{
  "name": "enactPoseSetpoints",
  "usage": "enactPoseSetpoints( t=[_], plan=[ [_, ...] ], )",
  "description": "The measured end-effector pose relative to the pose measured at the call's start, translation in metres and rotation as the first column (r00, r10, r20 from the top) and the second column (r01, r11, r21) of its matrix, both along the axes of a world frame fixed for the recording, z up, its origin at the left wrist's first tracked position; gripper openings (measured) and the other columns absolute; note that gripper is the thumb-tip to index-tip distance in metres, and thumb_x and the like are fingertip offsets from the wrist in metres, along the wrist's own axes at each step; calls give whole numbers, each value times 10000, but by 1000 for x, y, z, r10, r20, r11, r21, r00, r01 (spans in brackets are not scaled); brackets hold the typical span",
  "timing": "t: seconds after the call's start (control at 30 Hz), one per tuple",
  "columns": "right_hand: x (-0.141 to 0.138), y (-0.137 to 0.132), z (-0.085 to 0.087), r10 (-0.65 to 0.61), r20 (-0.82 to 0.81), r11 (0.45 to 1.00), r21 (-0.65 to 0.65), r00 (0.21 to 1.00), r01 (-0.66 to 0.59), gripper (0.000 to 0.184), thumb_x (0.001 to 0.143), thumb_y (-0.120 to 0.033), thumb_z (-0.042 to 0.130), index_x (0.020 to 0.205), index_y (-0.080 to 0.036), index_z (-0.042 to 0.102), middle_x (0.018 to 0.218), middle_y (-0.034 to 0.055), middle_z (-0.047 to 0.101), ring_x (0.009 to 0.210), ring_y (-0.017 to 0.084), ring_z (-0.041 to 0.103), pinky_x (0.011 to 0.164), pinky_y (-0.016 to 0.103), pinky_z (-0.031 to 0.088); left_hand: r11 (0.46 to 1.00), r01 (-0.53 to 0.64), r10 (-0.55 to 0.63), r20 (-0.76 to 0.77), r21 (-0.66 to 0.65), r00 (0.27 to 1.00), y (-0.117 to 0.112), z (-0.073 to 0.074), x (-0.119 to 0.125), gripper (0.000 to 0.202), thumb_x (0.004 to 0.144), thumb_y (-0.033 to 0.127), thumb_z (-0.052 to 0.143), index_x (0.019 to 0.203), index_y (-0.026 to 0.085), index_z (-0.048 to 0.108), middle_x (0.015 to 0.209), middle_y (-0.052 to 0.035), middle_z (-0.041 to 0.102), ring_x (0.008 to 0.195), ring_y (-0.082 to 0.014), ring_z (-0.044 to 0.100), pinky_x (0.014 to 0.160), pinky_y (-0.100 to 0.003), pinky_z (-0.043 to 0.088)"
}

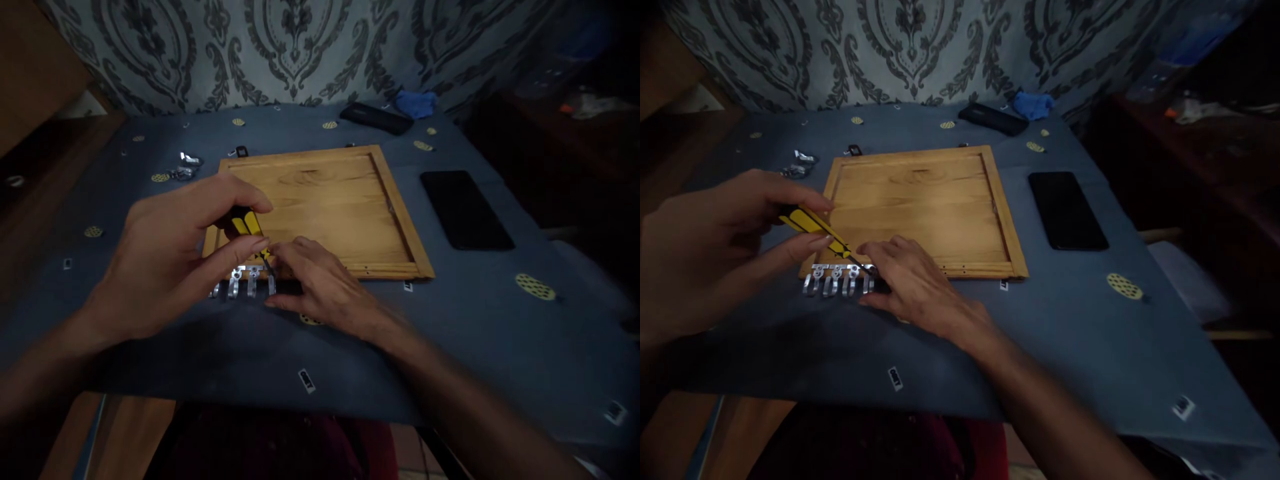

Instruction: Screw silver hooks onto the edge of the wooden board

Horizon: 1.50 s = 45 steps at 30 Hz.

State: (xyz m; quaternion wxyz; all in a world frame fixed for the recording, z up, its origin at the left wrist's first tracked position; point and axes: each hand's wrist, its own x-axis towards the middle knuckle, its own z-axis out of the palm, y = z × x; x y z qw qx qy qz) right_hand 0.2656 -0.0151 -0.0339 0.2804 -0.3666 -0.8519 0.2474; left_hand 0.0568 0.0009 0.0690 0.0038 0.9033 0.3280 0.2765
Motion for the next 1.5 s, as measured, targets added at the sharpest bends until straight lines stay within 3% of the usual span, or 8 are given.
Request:
enactPoseSetpoints(
  t=[0.13,0.33,0.7,0.8,0.93,1.07,1.5],
  plan=[
    [0,0,2,9,-3,1000,-13,1000,-9,509,841,-336,823,1244,-179,554,1149,111,679,1060,280,610,882,424,516,1000,-11,11,5,-16,1000,1,1,1,196,994,396,613,1106,245,667,931,53,704,766,-110,718,718,-262,602],
    [0,1,4,-14,10,1000,-11,1000,14,497,826,-333,836,1219,-181,573,1123,107,677,1059,287,611,887,417,500,998,-49,49,11,-30,999,-1,1,-1,167,943,338,685,1084,252,700,896,47,714,766,-120,703,628,-235,541],
    [1,-1,3,8,9,1000,2,1000,-8,426,880,-347,786,1203,-162,577,1092,103,658,1016,266,588,875,404,480,977,-195,199,36,-84,979,-11,3,4,304,898,571,699,994,283,719,832,71,725,654,-102,637,584,-257,462],
    [1,0,4,16,19,1000,0,1000,-16,384,892,-344,774,1165,-162,575,1060,97,654,1002,259,583,858,384,475,970,-231,237,74,-79,969,-12,0,3,280,876,540,741,993,285,733,834,70,719,686,-106,648,596,-267,454],
    [1,0,2,8,10,1000,29,1000,-8,430,890,-357,776,1213,-171,562,1060,92,647,985,253,573,860,389,480,980,-182,192,144,-83,971,-8,-2,-2,226,828,425,804,1001,295,739,870,70,714,718,-123,658,586,-277,474],
    [1,-1,2,5,24,1000,22,1000,-6,468,898,-363,760,1261,-146,560,1067,106,628,1013,269,571,874,408,493,981,-152,174,206,-117,963,-6,-2,-3,209,826,274,796,1023,292,727,926,63,708,820,-139,676,691,-276,553],
    [1,1,2,25,17,1000,-1,1000,-25,493,911,-389,746,1286,-135,551,1114,122,641,1027,269,565,901,400,469,975,-185,199,120,-122,973,-6,-4,-5,244,812,358,811,1034,300,730,943,56,730,814,-156,708,665,-289,522]
  ],
)
